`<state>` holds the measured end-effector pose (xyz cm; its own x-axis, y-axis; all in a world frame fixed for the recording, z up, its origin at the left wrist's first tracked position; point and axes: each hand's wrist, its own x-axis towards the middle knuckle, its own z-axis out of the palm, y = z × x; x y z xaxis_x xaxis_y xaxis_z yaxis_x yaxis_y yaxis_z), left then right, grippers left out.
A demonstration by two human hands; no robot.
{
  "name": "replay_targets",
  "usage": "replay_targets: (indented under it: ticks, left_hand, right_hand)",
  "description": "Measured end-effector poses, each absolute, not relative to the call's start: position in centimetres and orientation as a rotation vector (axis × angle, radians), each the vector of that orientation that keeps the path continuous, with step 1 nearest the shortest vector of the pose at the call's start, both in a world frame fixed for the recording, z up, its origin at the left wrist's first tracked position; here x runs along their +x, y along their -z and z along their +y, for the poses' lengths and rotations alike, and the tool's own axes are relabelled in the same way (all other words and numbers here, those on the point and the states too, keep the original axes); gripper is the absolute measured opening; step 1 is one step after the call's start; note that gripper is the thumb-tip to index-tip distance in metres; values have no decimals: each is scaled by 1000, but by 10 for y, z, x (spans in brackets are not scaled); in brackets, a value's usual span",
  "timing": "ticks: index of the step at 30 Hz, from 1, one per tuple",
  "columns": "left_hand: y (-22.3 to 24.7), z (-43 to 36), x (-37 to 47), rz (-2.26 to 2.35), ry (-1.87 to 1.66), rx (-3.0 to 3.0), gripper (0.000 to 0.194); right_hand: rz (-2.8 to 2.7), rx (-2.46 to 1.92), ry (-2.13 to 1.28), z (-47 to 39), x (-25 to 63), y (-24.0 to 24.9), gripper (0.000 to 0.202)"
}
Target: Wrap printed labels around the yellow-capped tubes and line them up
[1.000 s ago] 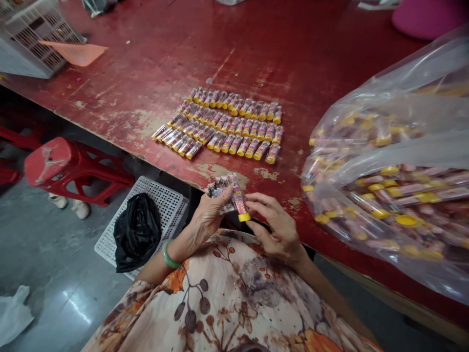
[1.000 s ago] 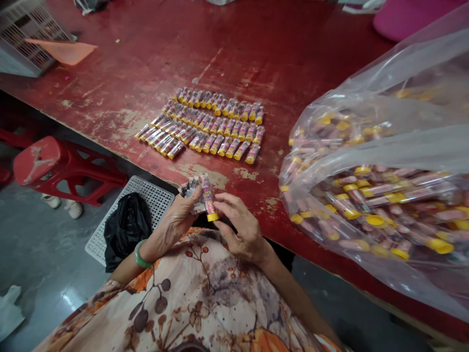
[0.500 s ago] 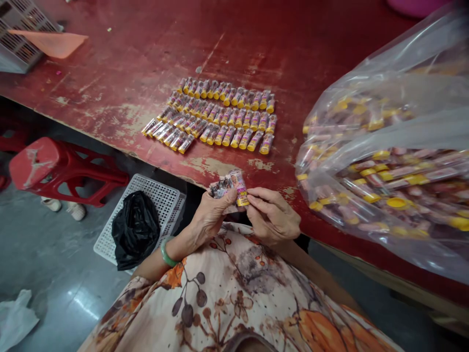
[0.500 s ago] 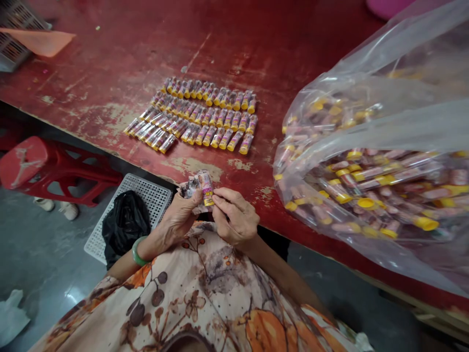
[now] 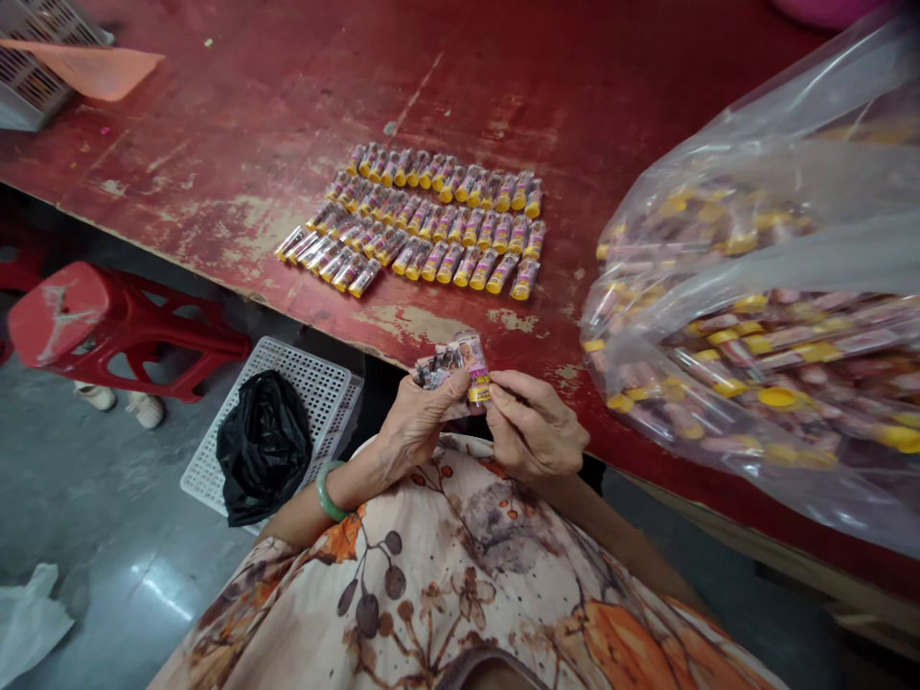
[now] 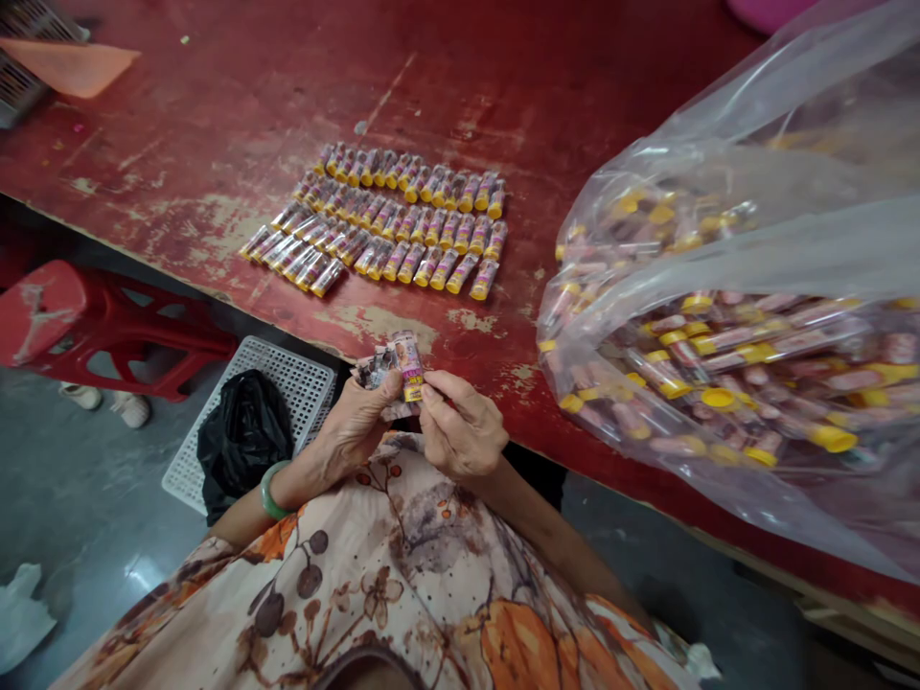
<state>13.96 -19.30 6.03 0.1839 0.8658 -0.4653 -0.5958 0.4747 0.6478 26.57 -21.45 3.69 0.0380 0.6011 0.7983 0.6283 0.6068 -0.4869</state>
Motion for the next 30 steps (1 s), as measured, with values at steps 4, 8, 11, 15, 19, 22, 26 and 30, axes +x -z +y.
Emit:
replay_targets:
  ticks: [4,8,11,15,19,22,26,30]
  left_hand:
    - [-60,-192,138,907,-1058,366,33]
    - [-60,-189,134,908,-1056,379,32]
    - [-62,-187,131,928,-1021,393,31]
    - [-61,-182,128,967,-1029,447,30]
    - [-50,-171,120,1089,-1073,584,34]
    - [-36,-152,104,1237,-1066,843,32]
    - [-24,-117,73,1457,-1012,1383,28]
    - [-22,-85,53,1694,-834,1784,34]
  right_hand:
    - [-1636,-1070,42,-213,266,-36,27]
    - [-1651,-1074,40,-211,266,-36,27]
    - [-1651,-1065,13,-209,267,-36,25]
    - [-1666,-1074,-73,-207,267,-37,22]
    - [-1607,-1062,-232,-204,267,-38,16]
    - [-1604,-1063,-255,-202,269,-36,14]
    - [-1636,-1046,-258,-202,271,-31,12]
    - [-1653,-1049,-284,-203,272,-27,11]
